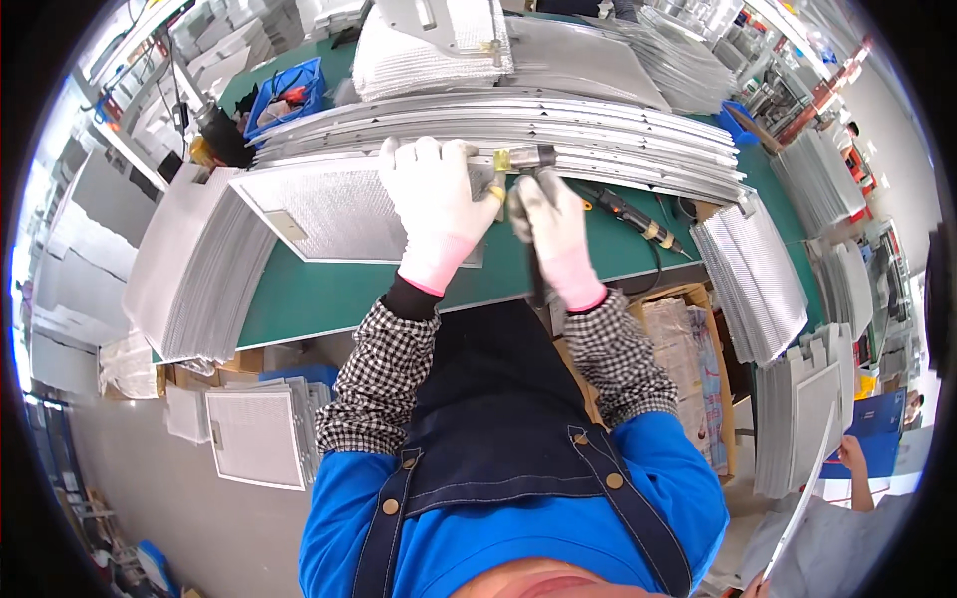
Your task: The person assembles white rectangular air filters by hand. They pick up a mesh panel, insert it into a frame, and use a hammer to secure the frame edges. The person then uses a power drill to fasten the assembly and stacks the finished units on a nearby table.
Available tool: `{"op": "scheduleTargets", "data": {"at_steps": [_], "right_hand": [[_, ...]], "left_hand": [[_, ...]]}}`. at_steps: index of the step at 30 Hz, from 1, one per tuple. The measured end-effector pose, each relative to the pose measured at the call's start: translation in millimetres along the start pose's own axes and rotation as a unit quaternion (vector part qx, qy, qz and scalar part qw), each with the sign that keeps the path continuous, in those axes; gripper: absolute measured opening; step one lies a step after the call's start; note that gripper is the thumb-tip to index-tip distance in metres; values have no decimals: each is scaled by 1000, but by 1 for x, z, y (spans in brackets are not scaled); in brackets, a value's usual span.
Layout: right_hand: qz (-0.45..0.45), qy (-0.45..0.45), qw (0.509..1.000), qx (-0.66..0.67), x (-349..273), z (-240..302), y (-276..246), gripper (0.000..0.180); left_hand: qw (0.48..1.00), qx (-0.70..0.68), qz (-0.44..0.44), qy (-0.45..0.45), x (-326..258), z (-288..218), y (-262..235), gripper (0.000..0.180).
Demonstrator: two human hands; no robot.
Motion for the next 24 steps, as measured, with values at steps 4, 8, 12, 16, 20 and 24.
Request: {"op": "scheduleTargets", "data": {"at_steps": [4, 8, 12, 16, 20, 24], "right_hand": [[45, -149, 885, -439, 4, 75, -25, 19], [201, -382, 543, -720, 21, 122, -10, 27], [272, -293, 612, -682, 39, 128, -6, 35], [136, -354, 557, -739, 22, 92, -12, 29], [106, 41, 843, -526, 35, -34, -89, 38], [28, 169, 720, -673, 11, -144, -157, 45]], "left_hand": [[997, -31, -29, 59, -3, 6, -2, 41], [995, -30, -52, 77, -2, 5, 1, 38], [996, -23, -60, 55, -2, 9, 1, 36], [995, -29, -79, 55, -10, 6, 0, 35], [992, -49, -98, 60, -16, 3, -1, 33], [993, -47, -92, 62, -22, -4, -4, 33]]}}
Point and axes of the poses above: each hand's wrist, its own x-axis towards the middle knuckle, its own y-axis out of the palm, z = x × y, the point moved 6 cm from there along x, towards the middle knuckle, and after that the axes turned 15 degrees about z, right-handed, at the moved point
